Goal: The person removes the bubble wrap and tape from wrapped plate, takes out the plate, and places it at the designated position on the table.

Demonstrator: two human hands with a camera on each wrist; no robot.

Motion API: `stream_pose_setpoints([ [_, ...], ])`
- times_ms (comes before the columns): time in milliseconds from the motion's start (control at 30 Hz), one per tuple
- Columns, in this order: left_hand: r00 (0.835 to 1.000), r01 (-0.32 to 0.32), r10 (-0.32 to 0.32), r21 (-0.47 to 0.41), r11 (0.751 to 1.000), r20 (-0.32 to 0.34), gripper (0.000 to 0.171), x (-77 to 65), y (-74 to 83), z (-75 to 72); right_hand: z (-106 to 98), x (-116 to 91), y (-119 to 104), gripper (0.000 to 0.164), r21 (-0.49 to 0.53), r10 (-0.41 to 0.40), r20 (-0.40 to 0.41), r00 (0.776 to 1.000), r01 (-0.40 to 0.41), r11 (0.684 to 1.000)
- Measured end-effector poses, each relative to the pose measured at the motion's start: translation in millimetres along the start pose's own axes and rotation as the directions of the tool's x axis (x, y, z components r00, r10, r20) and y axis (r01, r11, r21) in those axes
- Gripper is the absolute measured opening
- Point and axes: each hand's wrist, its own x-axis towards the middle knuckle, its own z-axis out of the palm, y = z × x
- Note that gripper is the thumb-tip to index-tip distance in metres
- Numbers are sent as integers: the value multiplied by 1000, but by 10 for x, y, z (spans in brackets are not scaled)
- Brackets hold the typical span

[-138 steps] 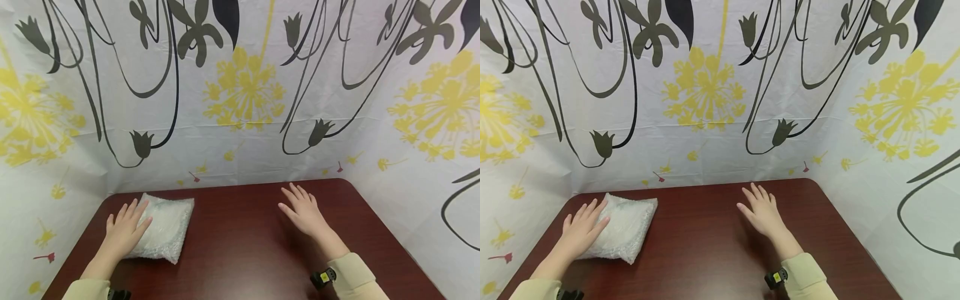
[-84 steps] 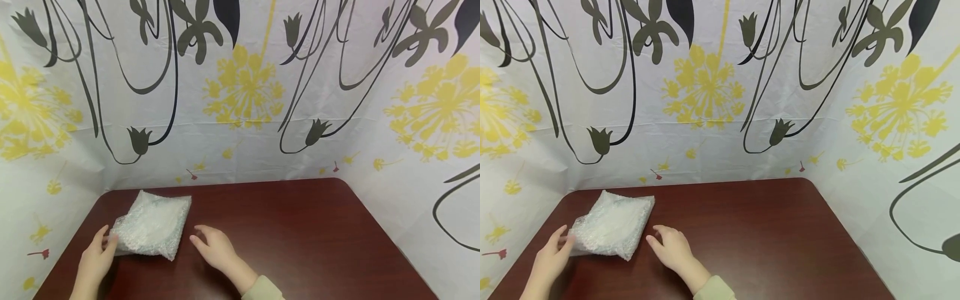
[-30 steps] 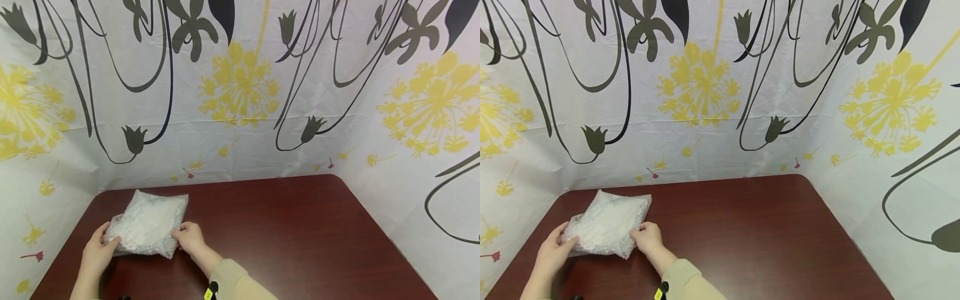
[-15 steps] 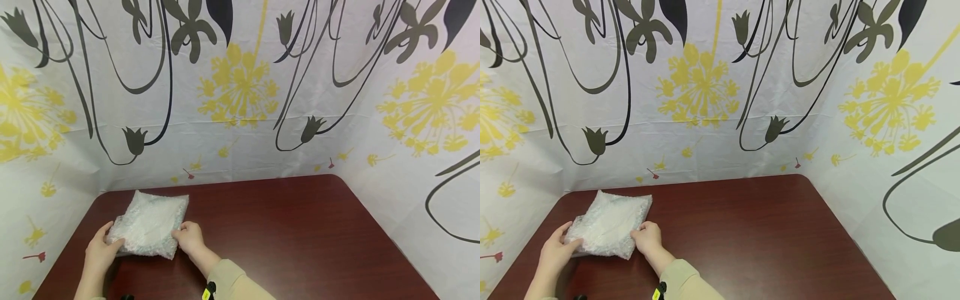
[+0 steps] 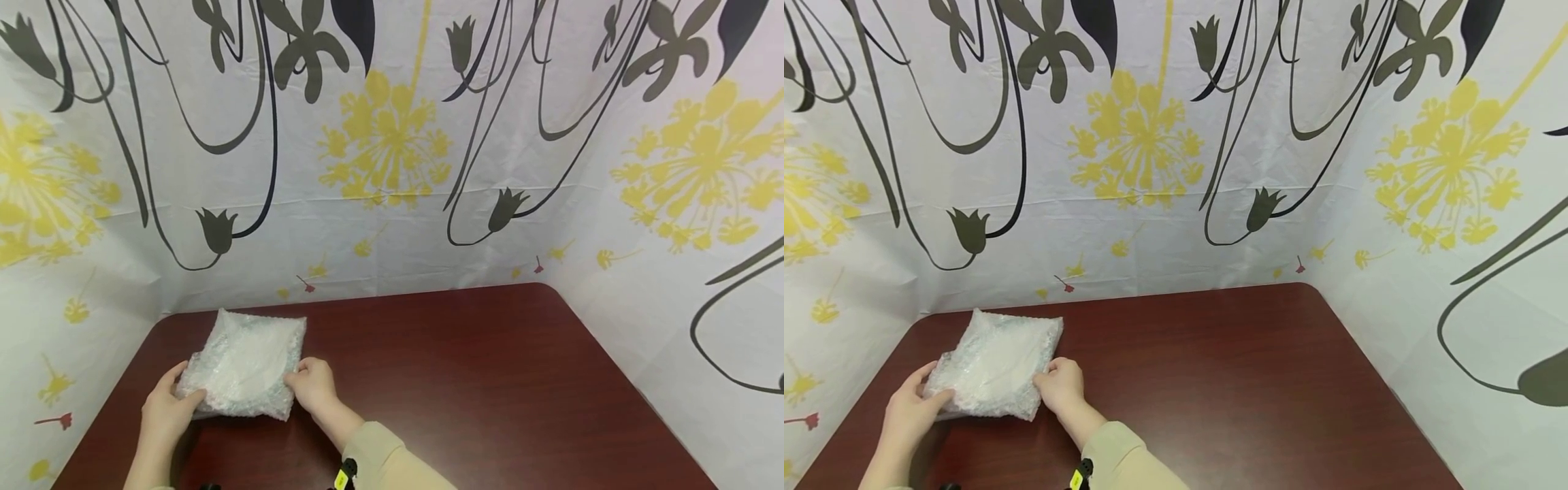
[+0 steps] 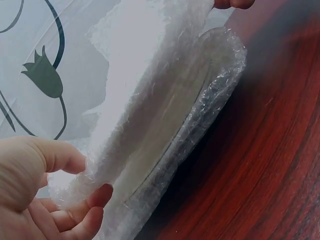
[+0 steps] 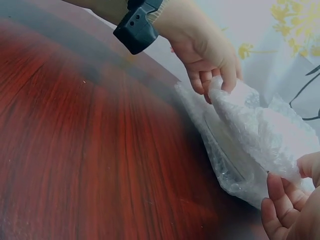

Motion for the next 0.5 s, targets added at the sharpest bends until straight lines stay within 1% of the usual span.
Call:
stream_pose_setpoints([
  [100, 1000, 1, -1, -4, 1000, 5, 67, -9, 27, 0, -28, 14, 8, 21, 2, 9, 11, 1000, -9, 1000],
  [267, 1000, 6, -6, -19, 1000, 22, 66, -35, 80, 9, -96, 46, 27, 14, 3, -13, 12, 1000, 13, 1000],
  [367, 999, 8, -7, -36, 999, 36, 67, -58, 118, 19, -152, 69, 28, 12, 7, -17, 10, 1000, 17, 1000],
  [500, 998, 4, 0, -69, 998, 55, 67, -90, 174, 35, -237, 91, 12, 9, 17, -10, 25, 1000, 10, 1000],
])
